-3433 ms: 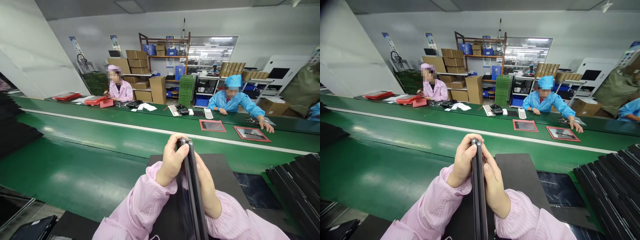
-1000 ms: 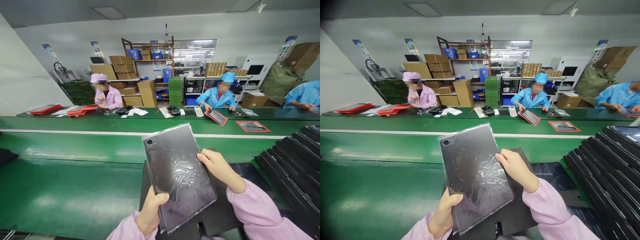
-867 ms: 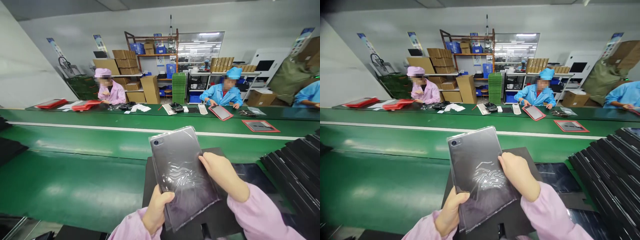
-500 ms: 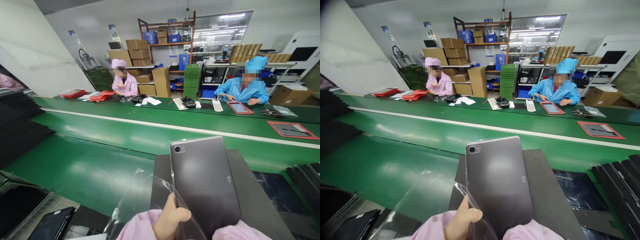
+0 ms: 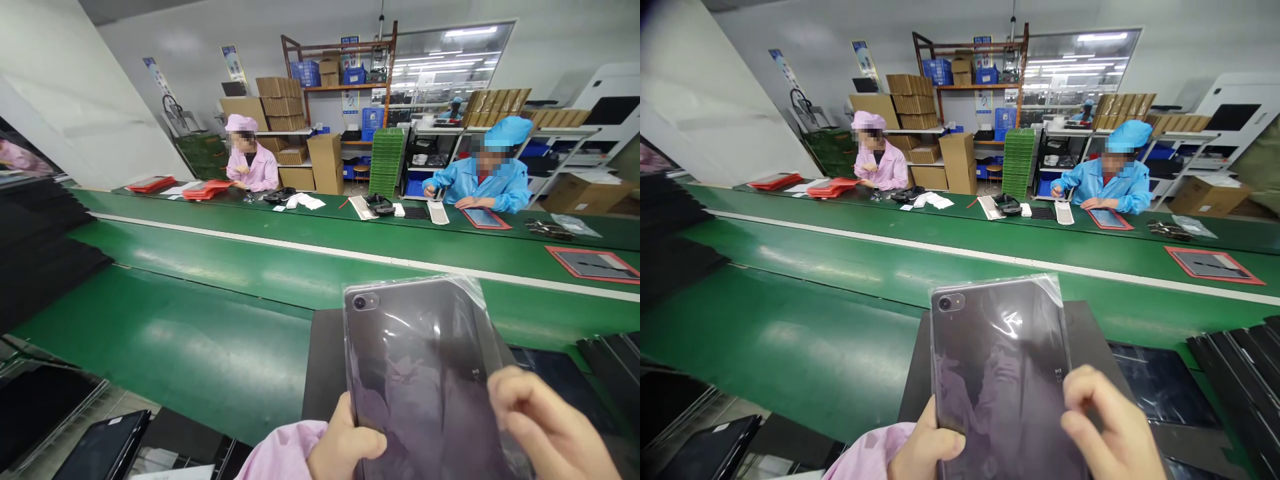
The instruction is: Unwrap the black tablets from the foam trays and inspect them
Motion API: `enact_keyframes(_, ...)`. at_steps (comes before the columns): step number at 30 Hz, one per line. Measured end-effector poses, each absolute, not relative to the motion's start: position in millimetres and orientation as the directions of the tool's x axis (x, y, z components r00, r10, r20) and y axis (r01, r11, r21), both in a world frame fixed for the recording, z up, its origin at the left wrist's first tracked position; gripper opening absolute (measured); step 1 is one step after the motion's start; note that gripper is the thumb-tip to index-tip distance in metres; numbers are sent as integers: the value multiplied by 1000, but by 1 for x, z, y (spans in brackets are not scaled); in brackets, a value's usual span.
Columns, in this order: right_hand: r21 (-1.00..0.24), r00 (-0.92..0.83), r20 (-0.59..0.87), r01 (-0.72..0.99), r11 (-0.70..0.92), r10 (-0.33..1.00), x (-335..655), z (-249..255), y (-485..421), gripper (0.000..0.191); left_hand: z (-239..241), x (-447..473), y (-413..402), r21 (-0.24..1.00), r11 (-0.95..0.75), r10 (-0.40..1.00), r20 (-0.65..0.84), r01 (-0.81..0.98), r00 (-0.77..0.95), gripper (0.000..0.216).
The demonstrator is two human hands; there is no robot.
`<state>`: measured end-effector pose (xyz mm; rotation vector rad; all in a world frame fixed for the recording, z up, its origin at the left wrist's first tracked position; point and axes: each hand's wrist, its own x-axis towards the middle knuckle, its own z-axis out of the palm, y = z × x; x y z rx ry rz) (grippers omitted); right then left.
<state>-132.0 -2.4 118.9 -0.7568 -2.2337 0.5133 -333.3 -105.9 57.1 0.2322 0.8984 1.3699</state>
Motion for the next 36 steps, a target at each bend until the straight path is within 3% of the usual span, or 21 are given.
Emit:
enact_keyframes(1,-599,-482,502,405,691,718,-130,117,3,14,57,-332,-106,624,227,903,-423,-748,-79,24)
enact_keyframes(3,-690,-377,428,451,567,821,-129,110,8,28,58,-329,-107,615,212,897,-431,-759,-100,27)
enact_keyframes(6,-787,-470,182,457,414,864,-133,103,8,23,64,-329,-110,619,201,877,-459,-759,-141,35)
enact_keyframes(9,-890,-490,44,376,257,870,-127,116,9,28,74,-339,-113,645,230,798,-554,-729,-238,43)
enact_keyframes(11,-938,-449,8,306,163,894,-113,135,13,32,82,-350,-114,662,278,707,-632,-696,-318,40)
enact_keyframes(13,-922,-403,54,331,200,914,-95,157,16,36,89,-361,-115,682,296,615,-672,-669,-413,33)
enact_keyframes(15,-768,-375,196,516,380,906,-85,171,15,42,94,-369,-114,695,275,549,-681,-664,-485,26)
enact_keyframes(17,-430,-389,314,755,495,866,-89,170,11,47,97,-372,-114,685,245,510,-693,-686,-510,22)
enact_keyframes(19,-73,-437,325,873,483,839,-108,154,6,48,98,-369,-113,658,225,522,-704,-718,-482,18)
enact_keyframes(21,88,-500,241,865,494,832,-132,130,2,44,98,-363,-111,630,213,569,-701,-747,-429,17)
enact_keyframes(22,57,-543,175,838,543,821,-143,119,2,39,98,-359,-110,617,210,593,-697,-758,-403,17)
enact_keyframes(23,-53,-584,102,805,590,805,-151,109,3,33,97,-356,-110,608,209,611,-692,-766,-383,17)
enact_keyframes(25,-425,-616,0,713,558,788,-160,99,8,27,97,-351,-109,605,208,624,-687,-768,-372,17)
enact_keyframes(27,-729,-619,-43,556,399,785,-161,101,16,31,98,-347,-109,616,204,629,-678,-761,-380,20)
enact_keyframes(29,-792,-631,17,465,396,775,-157,110,23,32,99,-344,-109,627,198,651,-658,-753,-377,27)
enact_keyframes(31,-664,-682,161,459,590,713,-154,119,27,39,100,-342,-106,637,195,687,-631,-746,-360,33)
enact_keyframes(33,-423,-704,302,505,752,643,-153,126,27,47,100,-340,-103,648,194,706,-613,-736,-354,32)
enact_keyframes(36,-144,-693,415,590,795,590,-162,129,16,45,98,-337,-95,668,181,686,-612,-721,-394,24)
